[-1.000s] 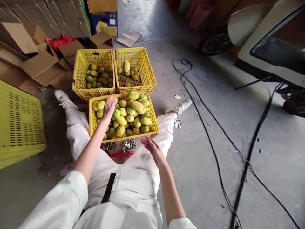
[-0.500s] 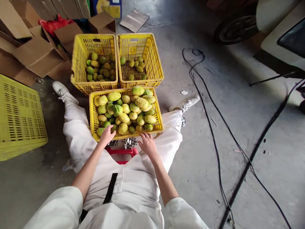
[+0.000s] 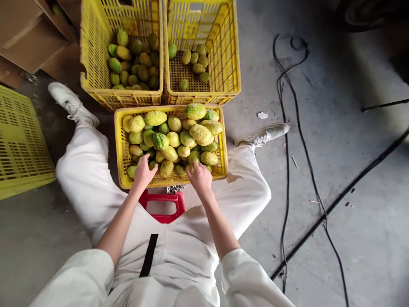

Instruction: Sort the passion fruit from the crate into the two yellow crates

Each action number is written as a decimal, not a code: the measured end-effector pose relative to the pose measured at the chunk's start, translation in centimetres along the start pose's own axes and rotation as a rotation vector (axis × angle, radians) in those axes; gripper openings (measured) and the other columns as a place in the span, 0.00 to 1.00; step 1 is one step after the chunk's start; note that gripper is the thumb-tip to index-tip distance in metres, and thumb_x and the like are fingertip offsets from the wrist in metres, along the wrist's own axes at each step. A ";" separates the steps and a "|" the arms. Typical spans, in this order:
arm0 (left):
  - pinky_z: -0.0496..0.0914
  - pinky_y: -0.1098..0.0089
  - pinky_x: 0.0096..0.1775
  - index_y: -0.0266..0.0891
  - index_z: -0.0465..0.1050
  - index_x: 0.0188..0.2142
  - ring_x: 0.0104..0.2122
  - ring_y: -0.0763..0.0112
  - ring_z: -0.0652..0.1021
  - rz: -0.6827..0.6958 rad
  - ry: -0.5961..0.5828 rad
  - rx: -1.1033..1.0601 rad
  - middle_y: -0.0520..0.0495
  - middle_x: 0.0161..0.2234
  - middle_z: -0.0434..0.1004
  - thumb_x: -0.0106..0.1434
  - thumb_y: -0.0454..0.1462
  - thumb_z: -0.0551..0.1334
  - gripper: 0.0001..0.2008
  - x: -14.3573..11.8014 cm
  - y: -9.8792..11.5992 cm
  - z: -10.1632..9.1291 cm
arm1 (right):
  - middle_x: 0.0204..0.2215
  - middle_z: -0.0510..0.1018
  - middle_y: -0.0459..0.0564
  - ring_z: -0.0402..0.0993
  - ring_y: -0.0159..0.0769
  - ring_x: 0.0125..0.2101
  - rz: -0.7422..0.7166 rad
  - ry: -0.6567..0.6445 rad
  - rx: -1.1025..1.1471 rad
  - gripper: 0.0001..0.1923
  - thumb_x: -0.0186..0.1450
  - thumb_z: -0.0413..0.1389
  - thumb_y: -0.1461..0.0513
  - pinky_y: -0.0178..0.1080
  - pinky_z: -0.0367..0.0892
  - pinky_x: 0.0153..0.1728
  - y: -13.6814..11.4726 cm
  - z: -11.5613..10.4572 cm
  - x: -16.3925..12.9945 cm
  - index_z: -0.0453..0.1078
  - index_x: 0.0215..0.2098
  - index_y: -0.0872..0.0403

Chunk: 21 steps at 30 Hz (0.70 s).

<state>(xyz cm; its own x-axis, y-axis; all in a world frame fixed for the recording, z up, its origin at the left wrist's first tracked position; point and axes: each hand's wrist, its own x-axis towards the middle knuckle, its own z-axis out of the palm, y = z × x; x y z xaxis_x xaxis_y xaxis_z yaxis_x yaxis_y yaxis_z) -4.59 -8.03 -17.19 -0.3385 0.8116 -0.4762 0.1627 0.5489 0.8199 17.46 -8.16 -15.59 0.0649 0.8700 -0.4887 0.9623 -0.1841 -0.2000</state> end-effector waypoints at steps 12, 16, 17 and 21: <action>0.40 0.44 0.69 0.41 0.69 0.57 0.67 0.47 0.62 0.665 -0.334 0.628 0.37 0.64 0.65 0.55 0.25 0.62 0.29 7.6 2.6 1.7 | 0.58 0.68 0.69 0.57 0.61 0.58 0.234 0.243 0.263 0.32 0.64 0.57 0.52 0.58 0.55 0.55 -3.1 4.3 5.9 0.60 0.61 0.60; 0.46 0.45 0.68 0.41 0.70 0.55 0.64 0.49 0.66 0.699 -0.384 0.615 0.39 0.61 0.70 0.54 0.26 0.63 0.28 8.8 2.4 1.4 | 0.56 0.72 0.66 0.58 0.60 0.57 0.211 0.238 0.255 0.30 0.62 0.58 0.54 0.57 0.55 0.56 -2.9 4.3 6.3 0.64 0.59 0.59; 0.48 0.46 0.68 0.41 0.69 0.55 0.63 0.49 0.66 0.700 -0.377 0.609 0.39 0.60 0.70 0.53 0.27 0.64 0.28 8.8 2.3 1.4 | 0.55 0.73 0.66 0.59 0.60 0.56 0.210 0.239 0.254 0.30 0.61 0.59 0.54 0.56 0.55 0.55 -2.8 4.3 6.3 0.64 0.58 0.59; 0.57 0.50 0.65 0.40 0.67 0.54 0.60 0.47 0.69 0.654 -0.286 0.472 0.37 0.57 0.71 0.48 0.32 0.71 0.33 7.8 2.0 1.0 | 0.52 0.74 0.66 0.61 0.60 0.54 0.223 0.272 0.278 0.32 0.58 0.61 0.53 0.57 0.56 0.55 -2.8 4.2 5.8 0.66 0.57 0.60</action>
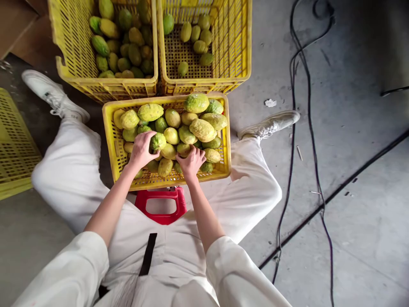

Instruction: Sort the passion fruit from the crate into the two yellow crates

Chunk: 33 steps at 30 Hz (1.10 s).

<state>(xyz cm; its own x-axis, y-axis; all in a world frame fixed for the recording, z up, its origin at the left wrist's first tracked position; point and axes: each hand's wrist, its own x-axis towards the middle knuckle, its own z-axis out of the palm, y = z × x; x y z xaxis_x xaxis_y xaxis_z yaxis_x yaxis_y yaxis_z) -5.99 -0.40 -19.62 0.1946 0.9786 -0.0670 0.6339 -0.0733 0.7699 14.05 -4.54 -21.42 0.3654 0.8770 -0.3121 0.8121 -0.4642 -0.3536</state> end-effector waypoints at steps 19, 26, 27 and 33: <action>0.76 0.59 0.50 0.43 0.75 0.47 0.50 0.53 0.79 -0.787 0.337 -1.309 0.45 0.40 0.83 0.47 0.42 0.71 0.25 -11.1 8.5 -4.3 | 0.41 0.81 0.48 0.78 0.44 0.44 0.216 -0.472 1.797 0.29 0.48 0.66 0.46 0.46 0.75 0.47 2.7 -9.2 -9.2 0.72 0.46 0.46; 0.78 0.62 0.46 0.45 0.75 0.49 0.49 0.57 0.80 -0.923 0.355 -1.416 0.46 0.42 0.83 0.53 0.38 0.68 0.21 -13.3 10.0 -3.3 | 0.42 0.83 0.48 0.81 0.40 0.38 0.299 -0.620 1.978 0.30 0.54 0.66 0.44 0.42 0.79 0.36 3.6 -9.8 -11.0 0.72 0.51 0.47; 0.78 0.62 0.46 0.45 0.75 0.49 0.50 0.57 0.80 -0.931 0.346 -1.426 0.46 0.43 0.83 0.54 0.39 0.68 0.21 -13.6 10.3 -3.1 | 0.42 0.83 0.49 0.81 0.40 0.38 0.330 -0.623 1.965 0.28 0.56 0.65 0.45 0.41 0.80 0.36 3.8 -9.7 -11.2 0.72 0.50 0.48; 0.78 0.58 0.47 0.44 0.75 0.47 0.53 0.55 0.78 -0.920 0.245 -1.519 0.45 0.48 0.81 0.57 0.46 0.69 0.19 -14.3 11.7 -2.4 | 0.45 0.84 0.51 0.81 0.40 0.44 0.356 -0.635 1.932 0.25 0.61 0.64 0.47 0.41 0.79 0.44 4.2 -9.2 -12.2 0.73 0.51 0.50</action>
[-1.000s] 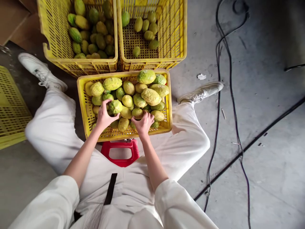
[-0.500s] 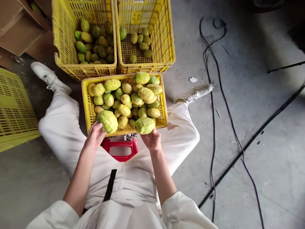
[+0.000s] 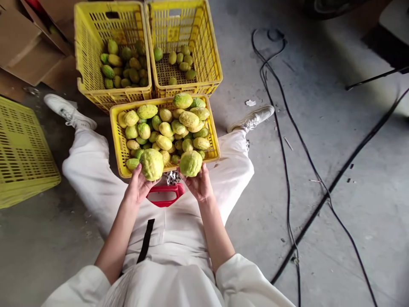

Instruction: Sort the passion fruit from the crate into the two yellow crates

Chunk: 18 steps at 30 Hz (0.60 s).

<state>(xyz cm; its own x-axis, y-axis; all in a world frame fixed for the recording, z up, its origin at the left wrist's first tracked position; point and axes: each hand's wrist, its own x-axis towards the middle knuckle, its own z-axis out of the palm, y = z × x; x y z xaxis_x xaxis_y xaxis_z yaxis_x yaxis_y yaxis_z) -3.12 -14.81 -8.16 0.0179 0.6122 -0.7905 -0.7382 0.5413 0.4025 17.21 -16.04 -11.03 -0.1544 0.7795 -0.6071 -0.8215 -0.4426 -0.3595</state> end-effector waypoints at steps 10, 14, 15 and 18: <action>0.77 0.50 0.50 0.45 0.75 0.46 0.51 0.56 0.78 -0.002 -0.069 -0.036 0.46 0.48 0.81 0.59 0.43 0.67 0.15 -1.6 -0.7 0.3 | 0.39 0.84 0.46 0.81 0.39 0.37 0.006 -0.049 -0.100 0.26 0.52 0.70 0.47 0.39 0.79 0.36 0.6 0.8 -1.6 0.75 0.45 0.49; 0.79 0.52 0.47 0.47 0.75 0.44 0.50 0.56 0.79 0.036 -0.036 0.010 0.47 0.44 0.82 0.57 0.39 0.67 0.14 -1.5 -0.7 0.0 | 0.39 0.82 0.44 0.79 0.36 0.35 -0.037 -0.007 -0.149 0.27 0.48 0.73 0.50 0.37 0.77 0.34 1.0 0.9 -1.9 0.75 0.43 0.48; 0.79 0.53 0.46 0.48 0.75 0.44 0.49 0.57 0.79 0.049 -0.037 0.022 0.48 0.44 0.82 0.56 0.38 0.66 0.14 -1.5 -0.6 0.0 | 0.39 0.82 0.44 0.78 0.35 0.34 -0.052 0.005 -0.147 0.27 0.48 0.73 0.50 0.35 0.76 0.32 1.0 0.9 -1.9 0.75 0.43 0.48; 0.80 0.56 0.43 0.49 0.76 0.42 0.47 0.58 0.80 0.090 -0.063 0.060 0.49 0.43 0.82 0.55 0.39 0.67 0.13 -1.5 -0.3 0.1 | 0.38 0.81 0.45 0.74 0.31 0.32 -0.126 0.024 -0.153 0.24 0.52 0.71 0.50 0.31 0.71 0.27 1.0 1.0 -1.6 0.76 0.43 0.50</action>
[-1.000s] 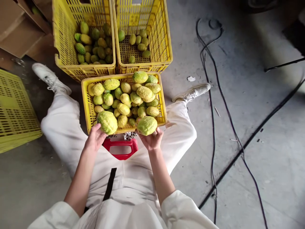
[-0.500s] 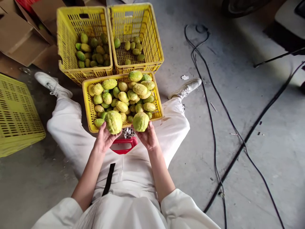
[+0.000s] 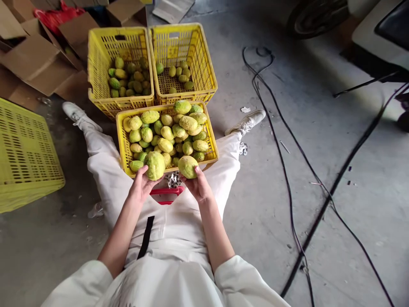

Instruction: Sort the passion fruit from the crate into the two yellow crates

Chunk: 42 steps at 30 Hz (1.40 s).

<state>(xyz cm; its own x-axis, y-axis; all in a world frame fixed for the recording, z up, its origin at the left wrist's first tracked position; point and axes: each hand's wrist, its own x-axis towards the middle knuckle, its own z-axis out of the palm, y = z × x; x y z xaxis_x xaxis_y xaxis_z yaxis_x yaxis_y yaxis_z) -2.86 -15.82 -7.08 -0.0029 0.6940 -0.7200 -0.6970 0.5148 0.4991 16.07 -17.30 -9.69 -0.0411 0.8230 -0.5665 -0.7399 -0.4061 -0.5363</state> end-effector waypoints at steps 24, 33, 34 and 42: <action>0.71 0.69 0.40 0.44 0.75 0.44 0.41 0.66 0.80 0.184 -0.007 0.121 0.51 0.39 0.82 0.44 0.39 0.77 0.26 0.0 -1.5 0.2 | 0.47 0.81 0.46 0.78 0.38 0.47 -0.037 -0.029 0.116 0.27 0.52 0.71 0.50 0.39 0.78 0.46 0.9 -1.9 0.6 0.74 0.48 0.46; 0.74 0.64 0.44 0.42 0.75 0.40 0.39 0.65 0.80 0.149 -0.015 0.157 0.50 0.37 0.81 0.43 0.38 0.77 0.24 0.1 -1.0 0.2 | 0.42 0.83 0.48 0.81 0.39 0.41 0.096 0.013 0.224 0.24 0.58 0.66 0.45 0.40 0.81 0.38 0.5 -2.3 0.5 0.74 0.45 0.48; 0.75 0.65 0.42 0.41 0.75 0.39 0.38 0.65 0.80 0.131 -0.005 0.186 0.50 0.37 0.81 0.43 0.38 0.77 0.23 0.1 -1.0 0.2 | 0.43 0.83 0.48 0.81 0.39 0.42 0.101 0.019 0.231 0.23 0.58 0.66 0.46 0.40 0.81 0.39 0.5 -2.3 0.5 0.74 0.47 0.48; 0.76 0.62 0.39 0.40 0.75 0.37 0.37 0.63 0.80 0.018 0.077 0.272 0.48 0.36 0.81 0.42 0.36 0.77 0.22 0.1 -1.8 0.2 | 0.42 0.84 0.46 0.81 0.36 0.43 0.142 0.027 0.212 0.22 0.59 0.67 0.50 0.38 0.81 0.43 0.9 -2.4 0.8 0.73 0.48 0.48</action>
<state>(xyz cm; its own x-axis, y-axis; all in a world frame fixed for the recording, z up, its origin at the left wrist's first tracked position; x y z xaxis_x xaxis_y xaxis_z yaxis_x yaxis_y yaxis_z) -1.47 -16.54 -7.97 -0.0753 0.6691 -0.7393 -0.4786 0.6262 0.6155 16.98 -17.93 -12.13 -0.1387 0.7514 -0.6452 -0.8525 -0.4221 -0.3083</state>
